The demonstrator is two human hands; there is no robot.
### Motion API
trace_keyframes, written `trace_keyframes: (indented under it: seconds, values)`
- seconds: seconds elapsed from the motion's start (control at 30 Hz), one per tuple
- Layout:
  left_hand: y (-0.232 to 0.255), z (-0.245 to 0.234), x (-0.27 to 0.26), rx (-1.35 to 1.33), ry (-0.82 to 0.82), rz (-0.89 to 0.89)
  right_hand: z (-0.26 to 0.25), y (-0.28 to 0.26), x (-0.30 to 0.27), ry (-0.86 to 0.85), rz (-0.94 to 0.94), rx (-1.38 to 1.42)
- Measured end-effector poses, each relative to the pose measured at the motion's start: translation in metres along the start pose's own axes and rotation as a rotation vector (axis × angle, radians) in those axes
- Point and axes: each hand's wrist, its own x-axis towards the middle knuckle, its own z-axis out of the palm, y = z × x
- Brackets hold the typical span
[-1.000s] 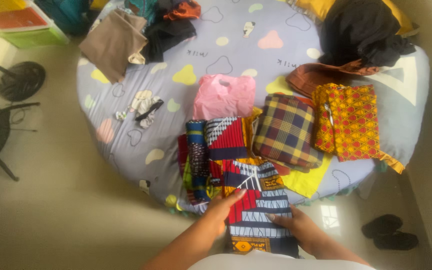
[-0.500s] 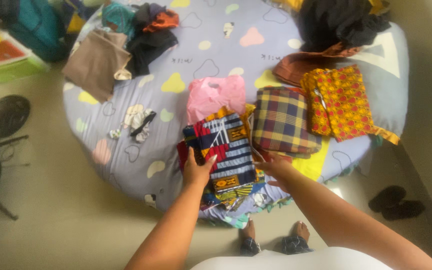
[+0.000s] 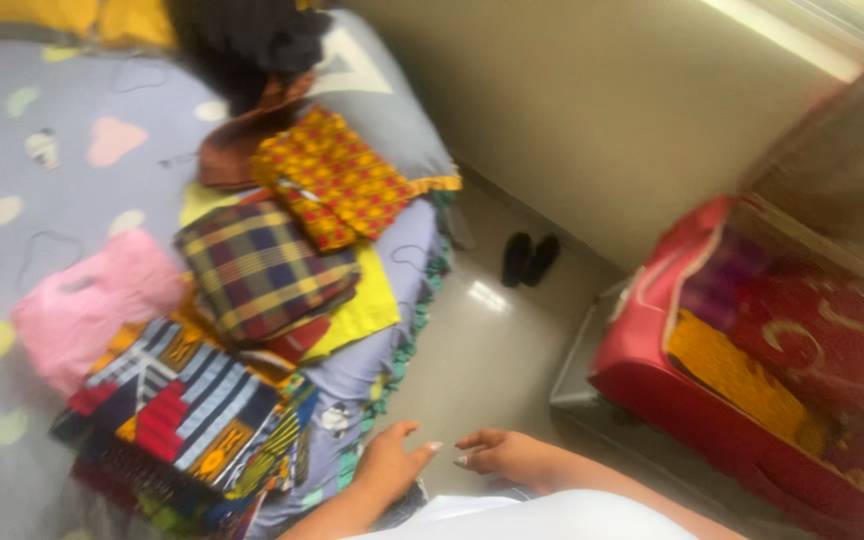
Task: The person unloads various folded pieces of patterned fabric and clothing from a large suitcase and places them into organized stacks on a nearby bed.
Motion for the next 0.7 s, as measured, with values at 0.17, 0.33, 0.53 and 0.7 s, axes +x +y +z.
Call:
trace_keyframes:
  seconds: [0.17,0.33,0.53,0.7]
  values:
    - [0.136,0.049,0.005,0.059,-0.377,0.349,-0.041,0.054,-0.028,0.145,-0.283,0.205]
    - [0.236,0.121,0.026,0.108,-0.167,0.627,-0.125,0.117,-0.081,0.709,-0.507,0.098]
    - [0.323,0.215,0.05,0.097,-0.098,0.741,-0.263,0.21,-0.164,1.126,-0.543,0.148]
    - [0.375,0.274,0.055,0.092,-0.143,0.622,-0.334,0.268,-0.205,1.201,-0.516,0.221]
